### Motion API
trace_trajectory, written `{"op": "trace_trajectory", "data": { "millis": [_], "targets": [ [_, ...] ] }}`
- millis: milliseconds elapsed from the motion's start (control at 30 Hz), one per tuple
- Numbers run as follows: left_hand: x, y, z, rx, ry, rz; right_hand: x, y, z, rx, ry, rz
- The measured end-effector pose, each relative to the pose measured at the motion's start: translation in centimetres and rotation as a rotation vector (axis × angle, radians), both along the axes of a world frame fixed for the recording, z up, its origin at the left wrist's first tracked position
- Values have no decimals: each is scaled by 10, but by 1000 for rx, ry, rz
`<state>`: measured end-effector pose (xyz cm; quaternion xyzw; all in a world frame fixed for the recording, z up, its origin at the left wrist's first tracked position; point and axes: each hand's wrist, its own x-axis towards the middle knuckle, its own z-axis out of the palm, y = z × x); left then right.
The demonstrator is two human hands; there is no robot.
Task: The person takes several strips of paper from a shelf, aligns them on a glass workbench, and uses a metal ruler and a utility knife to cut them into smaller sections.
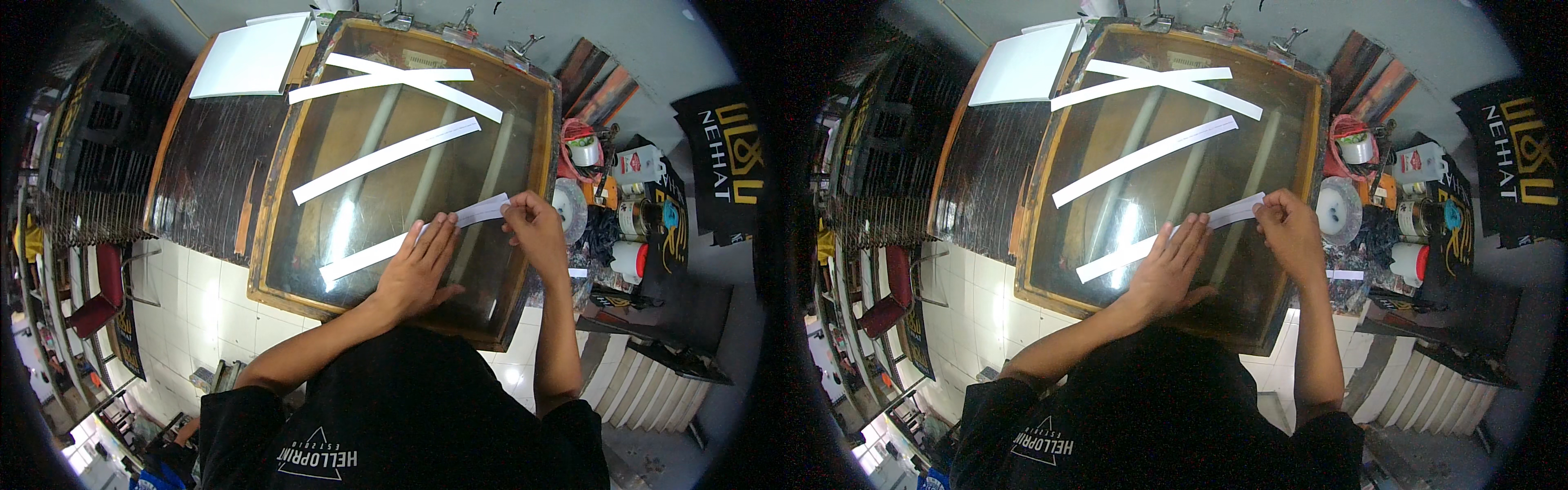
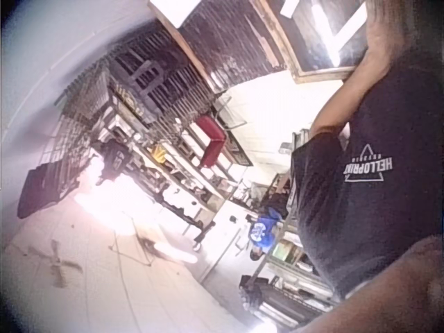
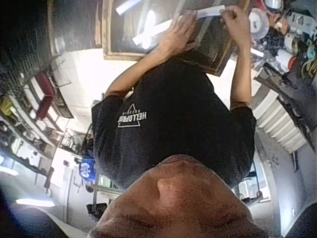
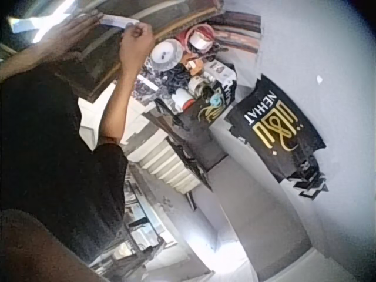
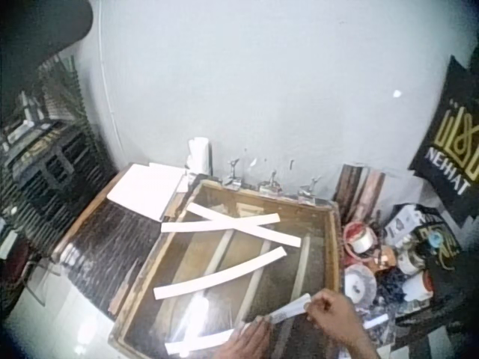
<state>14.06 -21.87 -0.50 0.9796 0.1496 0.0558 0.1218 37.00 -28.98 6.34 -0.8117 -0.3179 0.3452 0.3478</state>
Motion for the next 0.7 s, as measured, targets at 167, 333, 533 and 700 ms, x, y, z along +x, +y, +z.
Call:
{"op": "trace_trajectory", "data": {
  "millis": [167,333,533,700],
  "targets": [
    [7,0,3,-15,30,-15,-6,0,-4,53,-52,-21],
    [14,1,2,32,-30,-55,-5,-1,-9,55,-97,-16],
    [23,1,4,15,-55,-77,-6,-1,-9,44,-158,9],
    [31,-1,5,-34,-42,-83,-3,-2,-16,44,-231,67]
  ]
}}
